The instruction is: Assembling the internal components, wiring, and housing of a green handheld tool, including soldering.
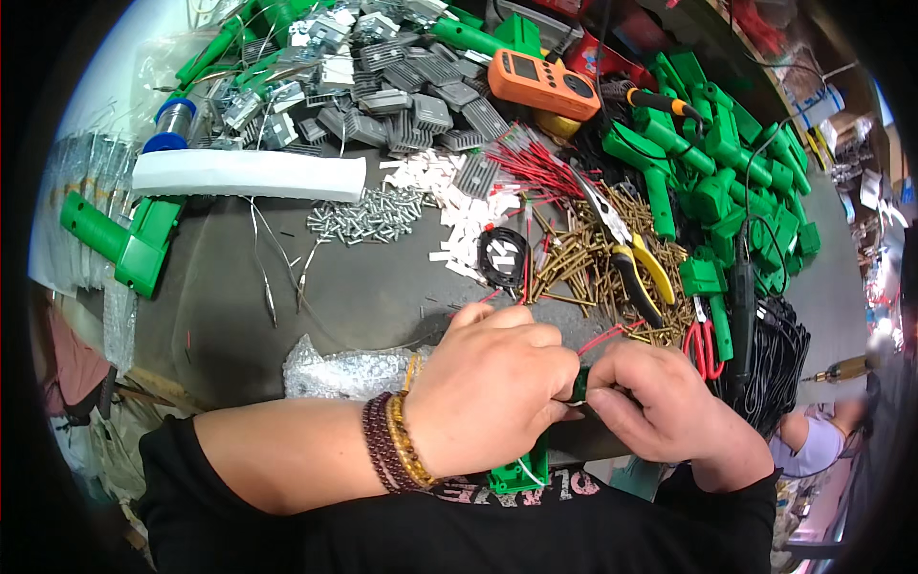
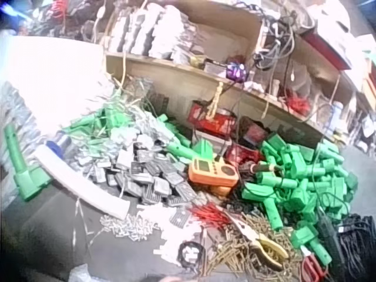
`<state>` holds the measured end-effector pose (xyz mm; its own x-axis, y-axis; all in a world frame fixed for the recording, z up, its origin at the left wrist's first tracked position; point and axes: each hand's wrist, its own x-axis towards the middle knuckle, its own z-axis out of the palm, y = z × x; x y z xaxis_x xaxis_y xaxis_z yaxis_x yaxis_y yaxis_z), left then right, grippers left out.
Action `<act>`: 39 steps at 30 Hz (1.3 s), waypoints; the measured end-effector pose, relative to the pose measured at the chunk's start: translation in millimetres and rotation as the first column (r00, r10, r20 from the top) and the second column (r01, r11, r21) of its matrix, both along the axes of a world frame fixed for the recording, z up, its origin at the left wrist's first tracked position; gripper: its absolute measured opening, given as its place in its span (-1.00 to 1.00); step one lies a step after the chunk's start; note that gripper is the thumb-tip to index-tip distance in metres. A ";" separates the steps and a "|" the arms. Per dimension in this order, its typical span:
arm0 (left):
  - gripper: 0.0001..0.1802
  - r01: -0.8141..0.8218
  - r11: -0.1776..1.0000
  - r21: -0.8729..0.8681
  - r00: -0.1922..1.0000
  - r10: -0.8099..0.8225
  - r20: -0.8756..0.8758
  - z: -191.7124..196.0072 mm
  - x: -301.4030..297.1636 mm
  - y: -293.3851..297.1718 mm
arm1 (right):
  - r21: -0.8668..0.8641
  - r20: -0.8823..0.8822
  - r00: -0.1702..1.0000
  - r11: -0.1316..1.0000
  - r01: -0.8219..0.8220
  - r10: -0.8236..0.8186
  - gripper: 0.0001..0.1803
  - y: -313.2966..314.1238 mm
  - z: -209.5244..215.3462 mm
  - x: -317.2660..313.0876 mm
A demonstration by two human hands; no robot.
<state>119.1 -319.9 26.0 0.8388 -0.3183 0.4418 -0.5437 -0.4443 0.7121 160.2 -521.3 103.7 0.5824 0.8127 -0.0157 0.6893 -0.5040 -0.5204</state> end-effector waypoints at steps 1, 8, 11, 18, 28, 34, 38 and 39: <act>-0.75 -0.024 1.000 -0.015 1.000 0.023 -0.013 -0.3 0.5 -0.3 | -0.025 -0.054 0.999 1.000 -0.010 0.009 -0.87 1.6 2.3 2.7; -0.81 -0.010 0.996 -0.091 1.000 0.009 -0.004 -3.9 -1.5 4.2 | 0.015 0.259 0.958 0.991 -0.129 0.121 -0.87 91.6 -33.4 81.1; -0.85 0.016 0.991 -0.132 1.000 -0.016 0.003 -4.7 -1.8 5.6 | -0.206 0.270 0.946 0.970 -0.125 0.179 -0.83 120.9 -59.7 85.8; -0.89 0.040 0.983 -0.179 0.999 -0.037 0.021 -7.2 0.5 4.6 | 0.192 -0.058 0.989 0.970 0.147 -0.139 -0.91 100.6 -18.6 93.1; -0.90 0.004 0.988 -0.154 1.000 -0.001 0.021 -5.0 2.0 5.1 | 0.381 -0.099 0.983 0.906 0.183 -0.157 -0.83 -19.6 -12.9 5.0; -0.91 0.022 0.984 -0.175 0.999 -0.015 0.037 -3.1 2.3 4.4 | 0.521 -0.177 0.960 0.807 0.278 -0.217 -0.82 -25.0 -40.4 -15.3; -0.91 0.033 0.983 -0.179 0.999 -0.026 0.039 -3.8 3.9 5.9 | 0.567 -0.199 0.941 0.751 0.339 -0.274 -0.81 -22.1 -45.6 -18.7; -0.91 0.035 0.984 -0.177 0.999 -0.028 0.037 -3.6 3.5 7.1 | 0.553 -0.198 0.941 0.762 0.337 -0.273 -0.82 -21.2 -45.9 -19.2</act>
<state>122.6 -312.8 22.4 0.8129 -0.2580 0.5222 -0.5809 -0.2945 0.7588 141.0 -542.6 57.8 0.8226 0.4689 0.3217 0.4790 -0.2665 -0.8364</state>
